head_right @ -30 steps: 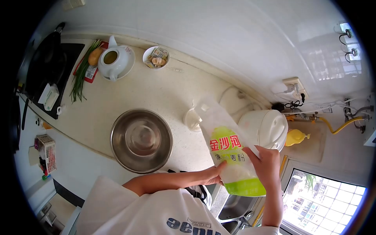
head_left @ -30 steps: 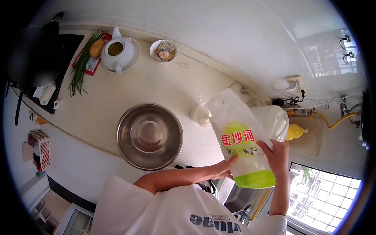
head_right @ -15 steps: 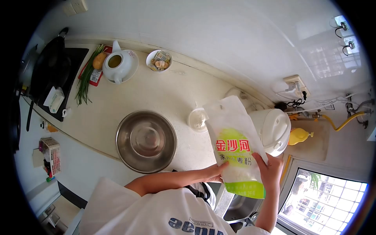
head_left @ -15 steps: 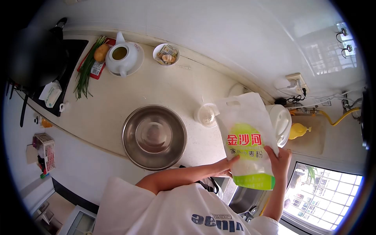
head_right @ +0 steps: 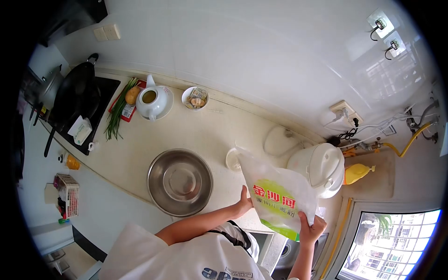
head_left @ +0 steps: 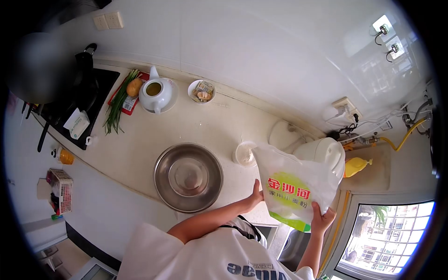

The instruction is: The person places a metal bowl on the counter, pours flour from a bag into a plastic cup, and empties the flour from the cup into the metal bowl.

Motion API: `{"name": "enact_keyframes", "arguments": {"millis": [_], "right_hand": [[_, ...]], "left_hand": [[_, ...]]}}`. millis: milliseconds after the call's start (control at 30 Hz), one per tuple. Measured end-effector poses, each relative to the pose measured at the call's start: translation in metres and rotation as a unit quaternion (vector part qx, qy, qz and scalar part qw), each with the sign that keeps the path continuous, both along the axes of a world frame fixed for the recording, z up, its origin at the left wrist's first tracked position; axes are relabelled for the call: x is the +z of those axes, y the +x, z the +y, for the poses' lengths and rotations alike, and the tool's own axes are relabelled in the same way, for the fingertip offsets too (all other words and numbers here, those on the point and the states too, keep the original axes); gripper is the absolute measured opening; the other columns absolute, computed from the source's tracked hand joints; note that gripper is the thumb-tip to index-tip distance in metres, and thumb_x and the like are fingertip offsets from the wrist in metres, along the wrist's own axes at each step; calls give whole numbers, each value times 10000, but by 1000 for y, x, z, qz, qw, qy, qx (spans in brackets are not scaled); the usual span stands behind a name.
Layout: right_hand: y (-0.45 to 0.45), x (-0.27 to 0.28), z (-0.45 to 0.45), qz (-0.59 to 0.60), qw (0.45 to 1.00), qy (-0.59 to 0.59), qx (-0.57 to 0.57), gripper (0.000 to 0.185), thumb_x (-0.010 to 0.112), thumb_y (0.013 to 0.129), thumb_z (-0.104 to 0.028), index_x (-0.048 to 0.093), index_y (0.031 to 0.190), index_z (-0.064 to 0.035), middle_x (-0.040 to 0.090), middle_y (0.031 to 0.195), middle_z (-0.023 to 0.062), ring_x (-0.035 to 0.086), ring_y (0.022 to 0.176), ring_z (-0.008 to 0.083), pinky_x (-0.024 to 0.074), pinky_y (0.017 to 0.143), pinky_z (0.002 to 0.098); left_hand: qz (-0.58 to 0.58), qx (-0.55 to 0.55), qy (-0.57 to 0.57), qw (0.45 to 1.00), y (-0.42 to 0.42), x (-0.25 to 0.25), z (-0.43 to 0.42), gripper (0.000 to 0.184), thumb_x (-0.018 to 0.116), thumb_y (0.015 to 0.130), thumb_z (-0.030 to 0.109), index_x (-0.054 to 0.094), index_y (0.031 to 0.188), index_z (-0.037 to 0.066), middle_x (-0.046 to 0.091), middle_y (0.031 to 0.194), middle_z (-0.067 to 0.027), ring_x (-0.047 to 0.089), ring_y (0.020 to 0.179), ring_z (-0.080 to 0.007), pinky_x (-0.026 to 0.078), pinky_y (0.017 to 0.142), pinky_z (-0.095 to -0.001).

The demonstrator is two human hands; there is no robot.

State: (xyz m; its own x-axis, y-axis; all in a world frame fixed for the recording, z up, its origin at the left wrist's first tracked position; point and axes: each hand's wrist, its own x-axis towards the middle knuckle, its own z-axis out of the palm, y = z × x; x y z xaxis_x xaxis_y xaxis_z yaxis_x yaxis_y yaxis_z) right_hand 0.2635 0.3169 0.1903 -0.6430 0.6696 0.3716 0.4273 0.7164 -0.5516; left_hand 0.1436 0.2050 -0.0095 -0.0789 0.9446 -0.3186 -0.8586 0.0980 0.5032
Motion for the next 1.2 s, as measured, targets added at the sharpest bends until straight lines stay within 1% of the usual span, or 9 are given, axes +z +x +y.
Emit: {"name": "enact_keyframes", "arguments": {"millis": [100,200,300,400,500,633,1033,1133,1200], "right_hand": [[4,5,-3,30,999,23,-4,182,756,707,-125,649,708,23,539,509,100,473,416,188,330,455,295],[13,5,-1,21,999,46,18,180,762,693,-115,653,716,27,552,520,108,486,418,190,332,453,294],[13,6,-6,27,998,40,31,184,767,682,-109,649,713,28,562,533,117,503,428,193,337,455,296],[26,-6,-3,24,999,30,15,176,758,697,-107,648,719,29,558,528,113,493,432,199,347,462,288],[37,-18,2,40,999,-4,1,174,748,720,-115,650,740,28,570,548,106,486,452,179,358,477,280],[46,-42,1,122,983,-135,-31,203,742,746,-138,642,717,36,611,627,51,520,582,110,387,535,292],[71,-136,-1,157,941,-287,-85,248,693,815,-172,613,700,33,565,641,-44,449,625,39,369,552,239],[77,-152,-1,177,931,-306,-91,238,689,820,-177,620,730,33,567,653,-39,458,640,47,382,563,246],[88,-155,-2,142,926,-334,-108,238,688,822,-182,631,750,37,581,668,-32,472,653,54,393,578,249]], "left_hand": [[59,15,46,997,-19,17,-7,1115,-77,703,838,242,1434,59,267,1479,-87,153,1390,-216,-54,1125,-401],[29,115,17,993,-33,34,4,1079,0,730,841,306,1415,64,337,1450,-94,248,1358,-231,79,1132,-379],[-109,197,-37,974,-51,68,16,1001,73,802,788,387,1360,18,473,1348,-98,424,1237,-229,238,1085,-349],[-199,251,-46,946,-62,87,21,941,150,828,765,445,1310,14,523,1285,-118,468,1200,-224,348,1021,-324],[-189,261,-61,945,-57,90,19,894,225,815,773,460,1300,60,521,1292,-95,465,1205,-239,328,1035,-366],[-156,294,-83,939,-49,93,15,828,242,852,722,502,1241,39,561,1227,-106,514,1139,-239,358,1007,-349],[-51,375,-52,924,-33,57,23,722,209,922,630,586,1064,31,641,1001,-85,574,964,-202,406,916,-313],[78,298,59,950,-30,38,15,709,167,936,607,578,1009,34,628,949,-76,570,933,-183,411,883,-299],[146,274,48,950,-20,37,15,724,127,935,603,569,981,32,619,919,-76,568,912,-180,413,869,-300]]}}
